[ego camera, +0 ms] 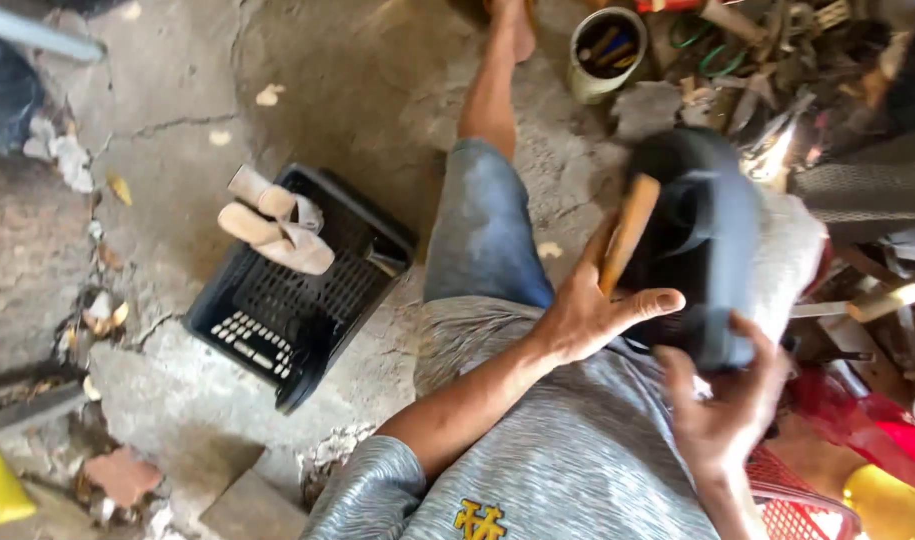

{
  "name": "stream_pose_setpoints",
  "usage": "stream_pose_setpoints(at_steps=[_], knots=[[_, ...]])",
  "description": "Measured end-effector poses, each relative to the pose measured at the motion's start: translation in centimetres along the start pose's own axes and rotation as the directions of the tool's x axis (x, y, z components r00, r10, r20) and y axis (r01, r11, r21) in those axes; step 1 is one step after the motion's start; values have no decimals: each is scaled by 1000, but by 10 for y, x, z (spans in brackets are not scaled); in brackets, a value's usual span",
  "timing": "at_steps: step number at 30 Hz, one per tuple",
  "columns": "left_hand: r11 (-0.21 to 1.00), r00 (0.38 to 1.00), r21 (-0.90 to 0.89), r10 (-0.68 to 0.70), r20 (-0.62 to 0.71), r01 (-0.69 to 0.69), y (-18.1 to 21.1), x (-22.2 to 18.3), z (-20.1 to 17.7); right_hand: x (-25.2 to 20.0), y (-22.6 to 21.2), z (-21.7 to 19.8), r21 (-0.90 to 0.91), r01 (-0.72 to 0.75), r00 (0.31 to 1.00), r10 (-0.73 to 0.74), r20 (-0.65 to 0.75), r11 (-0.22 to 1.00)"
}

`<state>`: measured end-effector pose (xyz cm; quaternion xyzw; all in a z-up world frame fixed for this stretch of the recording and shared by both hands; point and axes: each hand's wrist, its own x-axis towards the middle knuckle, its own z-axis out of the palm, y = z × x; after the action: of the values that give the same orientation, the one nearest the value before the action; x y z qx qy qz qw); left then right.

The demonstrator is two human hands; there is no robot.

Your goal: Polishing and repairing leather shoes using a brush, hammer, and cloth in a workshop.

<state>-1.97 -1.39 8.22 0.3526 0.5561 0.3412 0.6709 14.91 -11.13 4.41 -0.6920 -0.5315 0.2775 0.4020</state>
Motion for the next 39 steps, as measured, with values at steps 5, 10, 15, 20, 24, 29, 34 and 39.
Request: stream_pose_setpoints(at_steps=[5, 10, 15, 20, 24, 29, 34, 39], knots=[[982, 926, -56, 153, -345, -183, 16, -21, -48, 4, -27, 45, -138, 496, 824, -416, 385, 857], [983, 779, 112, 185, -599, -147, 17, -69, -141, 23, -69, 74, 305, 651, 484, -689, 540, 696], [986, 721, 2, -122, -682, 168, -13, -129, -243, 55, -24, 58, -6, 642, 617, -511, 599, 767], [727, 516, -68, -547, -659, 683, -72, -146, -286, 84, 46, 11, 17, 511, 748, -454, 484, 860], [515, 365, 19, -581, -727, 857, -136, -145, -316, 83, 51, -8, -24, 406, 860, -373, 348, 914], [206, 440, 388, -452, -776, 898, -215, -118, -355, 79, 78, 4, -130, 548, 823, -504, 263, 826], [143, 500, 485, -386, -775, 863, -225, -100, -355, 68, 49, 14, -245, 557, 830, -519, 205, 794], [271, 597, 586, 48, -801, 764, -223, -95, -339, 71, 47, 16, -283, 542, 840, -500, 209, 792]])
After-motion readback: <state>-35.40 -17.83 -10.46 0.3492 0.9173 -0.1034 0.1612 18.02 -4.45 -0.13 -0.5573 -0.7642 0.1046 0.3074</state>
